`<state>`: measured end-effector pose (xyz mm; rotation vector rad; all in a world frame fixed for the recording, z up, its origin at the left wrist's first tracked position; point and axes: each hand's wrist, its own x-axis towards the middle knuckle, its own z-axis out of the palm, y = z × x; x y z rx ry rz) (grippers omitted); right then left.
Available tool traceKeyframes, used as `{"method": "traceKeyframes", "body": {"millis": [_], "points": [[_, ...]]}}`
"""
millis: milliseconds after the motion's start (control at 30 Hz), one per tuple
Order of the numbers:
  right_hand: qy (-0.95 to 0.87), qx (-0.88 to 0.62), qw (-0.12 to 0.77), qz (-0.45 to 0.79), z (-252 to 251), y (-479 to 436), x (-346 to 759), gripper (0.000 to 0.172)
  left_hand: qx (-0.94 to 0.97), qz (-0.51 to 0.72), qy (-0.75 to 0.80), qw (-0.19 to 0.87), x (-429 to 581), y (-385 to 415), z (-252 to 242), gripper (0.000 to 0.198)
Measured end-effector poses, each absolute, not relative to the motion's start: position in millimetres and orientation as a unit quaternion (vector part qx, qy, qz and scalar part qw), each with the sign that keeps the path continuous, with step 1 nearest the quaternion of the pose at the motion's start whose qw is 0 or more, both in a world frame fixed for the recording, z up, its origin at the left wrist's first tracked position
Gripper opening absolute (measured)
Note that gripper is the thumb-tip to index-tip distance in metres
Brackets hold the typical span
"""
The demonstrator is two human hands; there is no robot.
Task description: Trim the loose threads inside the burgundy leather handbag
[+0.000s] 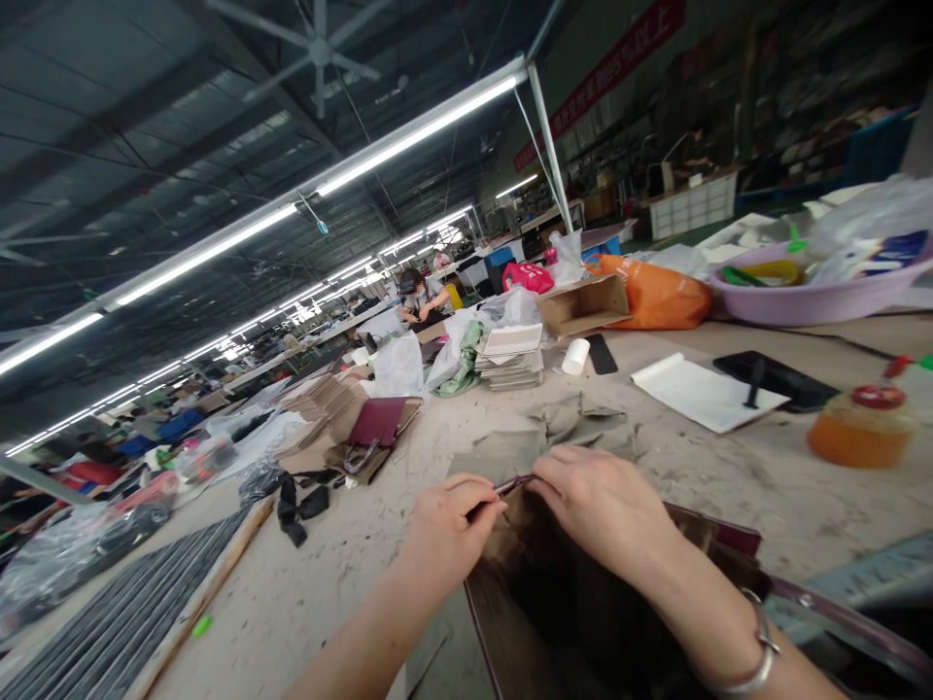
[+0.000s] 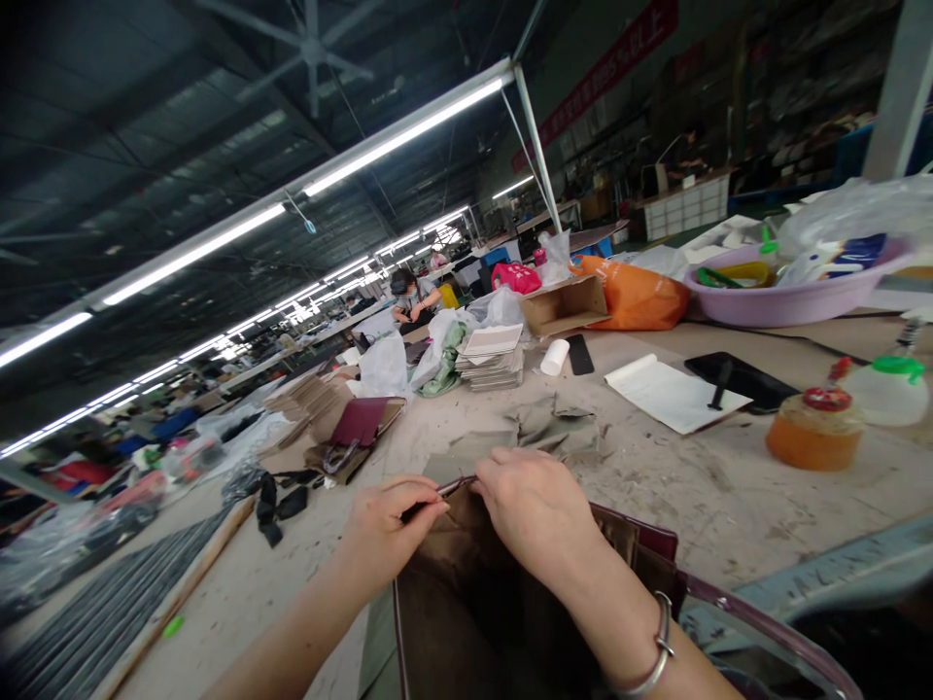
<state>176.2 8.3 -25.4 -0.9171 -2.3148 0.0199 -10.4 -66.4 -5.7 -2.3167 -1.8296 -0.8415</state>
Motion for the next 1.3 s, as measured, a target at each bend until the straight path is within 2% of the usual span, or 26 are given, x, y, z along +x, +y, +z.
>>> {"method": "traceKeyframes", "body": {"millis": [333,700,900,1200,1300], "points": [[-0.880,-0.345,0.327,0.001,-25,5,174,0.018,-0.731,-0.234,-0.641,0.017,-10,-65,-5,0.008],[-0.875,-0.368,0.315,0.015,-25,6,175,0.019,-0.705,-0.331,-0.621,-0.082,-10,-61,-6,0.010],[-0.885,-0.344,0.314,0.023,-25,5,173,0.007,-0.685,-0.346,-0.629,-0.127,-8,-61,-6,0.010],[-0.883,-0.339,0.325,0.017,-29,4,159,0.013,-0.638,-0.337,-0.670,-0.173,-9,-58,-12,0.008],[-0.880,-0.344,0.327,0.018,-29,5,160,0.014,-0.620,-0.338,-0.687,-0.174,-7,-59,-10,0.019]]}}
